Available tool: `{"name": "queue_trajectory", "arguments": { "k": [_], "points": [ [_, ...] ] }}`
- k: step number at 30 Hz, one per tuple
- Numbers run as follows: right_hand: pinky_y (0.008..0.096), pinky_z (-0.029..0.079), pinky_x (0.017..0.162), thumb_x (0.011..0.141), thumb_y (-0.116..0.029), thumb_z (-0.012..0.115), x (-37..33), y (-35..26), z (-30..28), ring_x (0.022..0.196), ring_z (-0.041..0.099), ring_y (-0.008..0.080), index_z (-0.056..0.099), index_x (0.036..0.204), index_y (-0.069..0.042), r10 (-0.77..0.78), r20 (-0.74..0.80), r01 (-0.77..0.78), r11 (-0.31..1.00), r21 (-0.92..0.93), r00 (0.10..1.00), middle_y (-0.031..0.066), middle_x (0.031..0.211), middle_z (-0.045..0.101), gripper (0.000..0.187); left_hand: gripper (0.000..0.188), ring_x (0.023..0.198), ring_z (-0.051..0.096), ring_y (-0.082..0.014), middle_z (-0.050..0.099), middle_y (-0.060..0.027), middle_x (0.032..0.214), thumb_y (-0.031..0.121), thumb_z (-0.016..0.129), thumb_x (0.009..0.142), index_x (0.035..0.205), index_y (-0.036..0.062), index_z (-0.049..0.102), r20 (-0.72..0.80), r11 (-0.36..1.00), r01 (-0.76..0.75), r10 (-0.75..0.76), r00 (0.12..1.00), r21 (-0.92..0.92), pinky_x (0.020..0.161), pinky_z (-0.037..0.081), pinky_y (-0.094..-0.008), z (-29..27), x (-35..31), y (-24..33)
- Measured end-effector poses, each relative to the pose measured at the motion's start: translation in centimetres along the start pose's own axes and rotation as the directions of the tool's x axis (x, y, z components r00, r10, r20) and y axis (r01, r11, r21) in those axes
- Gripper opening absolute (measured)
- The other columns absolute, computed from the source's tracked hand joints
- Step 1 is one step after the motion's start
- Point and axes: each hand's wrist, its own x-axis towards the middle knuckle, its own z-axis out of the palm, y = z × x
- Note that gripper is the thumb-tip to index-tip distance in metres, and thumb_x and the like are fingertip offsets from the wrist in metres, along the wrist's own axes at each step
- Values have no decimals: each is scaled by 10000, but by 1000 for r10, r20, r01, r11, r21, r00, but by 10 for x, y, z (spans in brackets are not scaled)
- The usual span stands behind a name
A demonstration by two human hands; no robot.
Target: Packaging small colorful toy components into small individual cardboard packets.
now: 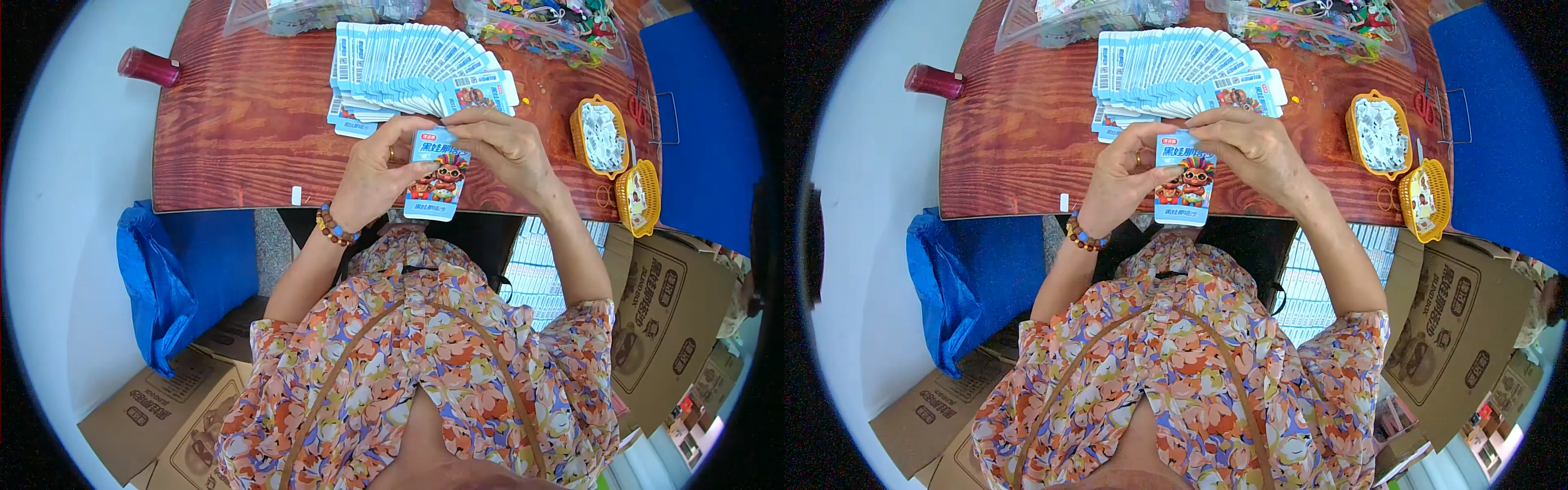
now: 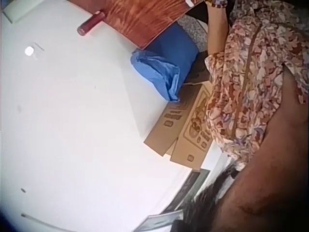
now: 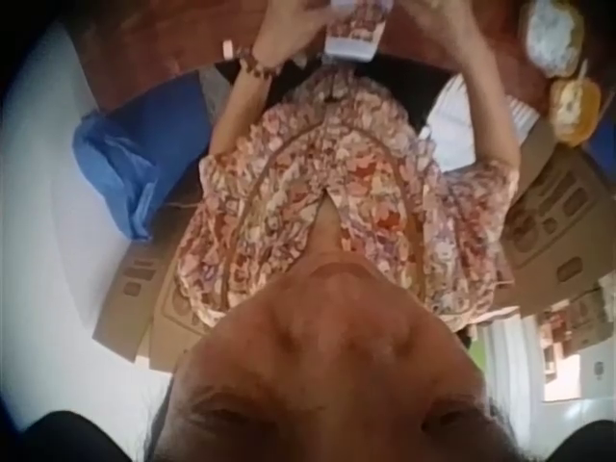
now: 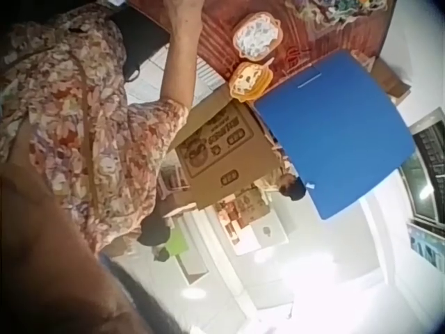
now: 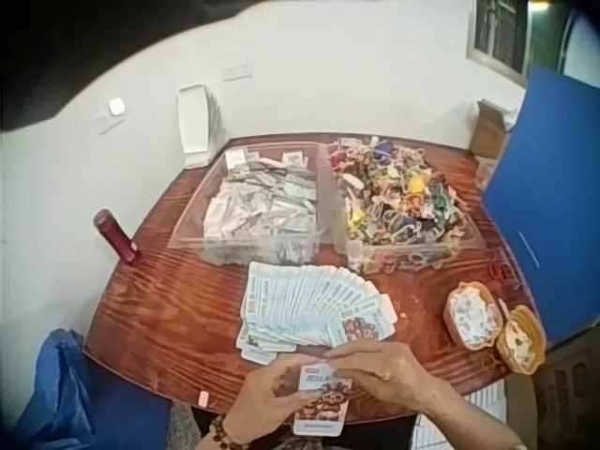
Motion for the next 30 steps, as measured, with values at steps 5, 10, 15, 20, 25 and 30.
{"name": "queue_trajectory", "arguments": {
  "k": [5, 10, 15, 20, 25, 30],
  "points": [
    [266, 523, 837, 881, 11, 673, 13, -12, 9, 989, 645, 126, 695, 1139, -11, 386, 116, -402, 891, 210, 915, 69, 1077, 698, 259, 412, 932, 656, -99, 655, -61, 1103, -14, 677, 887, 1275, 28, 545, -72, 997, -29, 24, 997, -70, 785, 552, -254, -12, -1, 5],
    [285, 559, 758, 922, -41, 658, 8, 16, 28, 893, 661, 110, 679, 1118, -25, 588, 99, -505, 581, 638, 803, 52, 1034, 690, 198, 577, 1056, 658, -193, 612, -146, 1225, 10, 655, 916, 1434, 52, 404, -103, 969, 3, -29, 994, -249, 841, 564, -279, -27, 0, 6],
    [296, 570, 720, 960, -206, 613, 34, 12, 83, 906, 654, 131, 615, 1094, -49, 683, 311, -323, -115, 939, 661, 7, 1030, 648, 207, 969, 1322, 483, -302, 411, -176, 1474, 166, 825, 788, 1538, 72, 220, -363, 875, -211, 385, 849, 435, 1015, 489, -413, -17, 1, -24],
    [329, 565, 745, 951, -188, 611, 83, 14, 87, 846, 668, 150, 662, 1115, -16, 567, 416, -629, 247, 737, 711, 59, 958, 687, 243, 851, 1220, 502, -209, 460, -94, 1344, 34, 879, 674, 1367, 40, 385, -477, 971, -199, 238, 846, 132, 1001, 485, -353, -41, 9, -3],
    [371, 527, 699, 901, -227, 621, 199, 50, 13, 802, 693, 236, 709, 974, -65, 213, -181, -264, 903, -339, 960, 110, 831, 708, 198, 752, 1231, 512, -200, 497, -91, 1314, -18, 822, 736, 1357, 25, 401, -472, 935, -30, 205, 858, 353, 997, 489, -350, -78, -1, -8],
    [457, 541, 794, 862, -237, 607, 270, 128, -5, 950, 697, 348, 701, 1006, -122, 348, -17, -231, 584, -778, 937, 143, 997, 722, 207, 838, 1161, 558, -215, 515, -105, 1279, 125, 883, 696, 1375, 16, 404, -464, 985, -2, 84, 882, 175, 927, 504, -355, -66, -3, -12]
  ]
}}
